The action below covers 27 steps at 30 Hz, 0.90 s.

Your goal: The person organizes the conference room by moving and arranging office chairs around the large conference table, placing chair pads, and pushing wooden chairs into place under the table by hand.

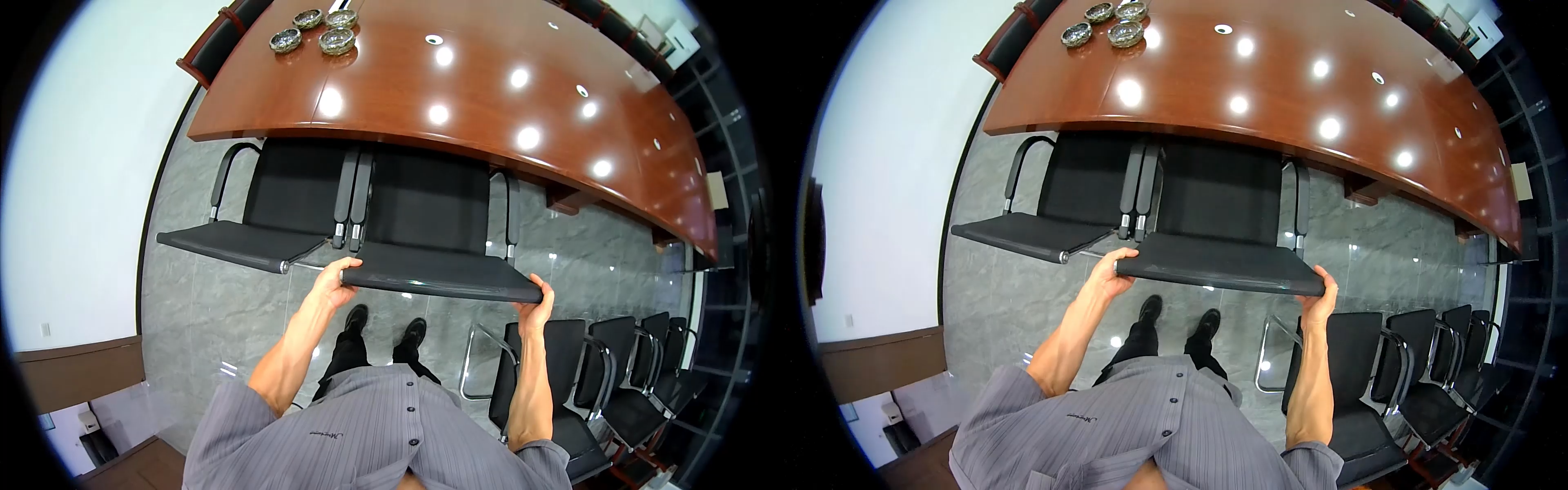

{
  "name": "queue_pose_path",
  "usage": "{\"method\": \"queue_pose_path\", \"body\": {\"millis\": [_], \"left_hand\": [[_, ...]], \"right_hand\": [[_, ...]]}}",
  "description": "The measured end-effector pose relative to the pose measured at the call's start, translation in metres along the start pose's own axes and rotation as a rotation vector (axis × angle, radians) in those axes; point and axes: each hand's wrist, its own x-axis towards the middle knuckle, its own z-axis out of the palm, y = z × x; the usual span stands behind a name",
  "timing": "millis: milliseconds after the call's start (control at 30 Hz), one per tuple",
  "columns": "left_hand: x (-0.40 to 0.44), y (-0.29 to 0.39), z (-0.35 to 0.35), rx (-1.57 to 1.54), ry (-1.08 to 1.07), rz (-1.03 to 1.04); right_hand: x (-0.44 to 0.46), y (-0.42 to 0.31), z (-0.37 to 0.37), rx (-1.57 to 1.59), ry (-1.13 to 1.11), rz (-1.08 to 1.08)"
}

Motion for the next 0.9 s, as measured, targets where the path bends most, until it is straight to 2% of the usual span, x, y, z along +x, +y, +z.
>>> {"method": "queue_pose_path", "body": {"millis": [233,467,600,667,700,733,800,833,867,900], "left_hand": [[0.018,0.006,-0.010,0.036,-0.099,-0.014],[0.023,0.003,-0.013,0.048,-0.069,0.035],[-0.009,-0.015,-0.019,-0.001,-0.085,0.111],[-0.018,-0.035,-0.050,0.127,-0.169,0.122],[-0.024,-0.042,-0.060,0.285,-0.129,0.124],[-0.027,-0.048,-0.068,0.283,-0.125,0.119],[-0.030,-0.053,-0.074,0.832,-0.079,0.340],[-0.029,-0.048,-0.074,1.097,-0.089,0.534],[-0.028,-0.046,-0.072,1.092,-0.097,0.536],[-0.042,-0.043,-0.059,1.212,-0.063,0.762]], "right_hand": [[-0.001,0.002,0.004,0.046,0.031,-0.010],[-0.003,-0.001,0.005,-0.025,0.038,-0.003],[-0.002,-0.003,0.001,-0.042,0.018,0.026],[-0.002,-0.004,0.005,-0.065,0.037,0.010],[-0.002,-0.006,0.006,-0.107,0.066,0.013],[-0.006,-0.005,0.005,-0.153,0.100,0.020],[-0.009,-0.005,0.009,-0.176,0.135,0.003],[-0.010,-0.006,0.009,-0.187,0.157,0.020],[-0.011,-0.008,0.011,-0.198,0.179,0.035],[-0.015,-0.008,0.014,-0.201,0.184,0.029]]}}
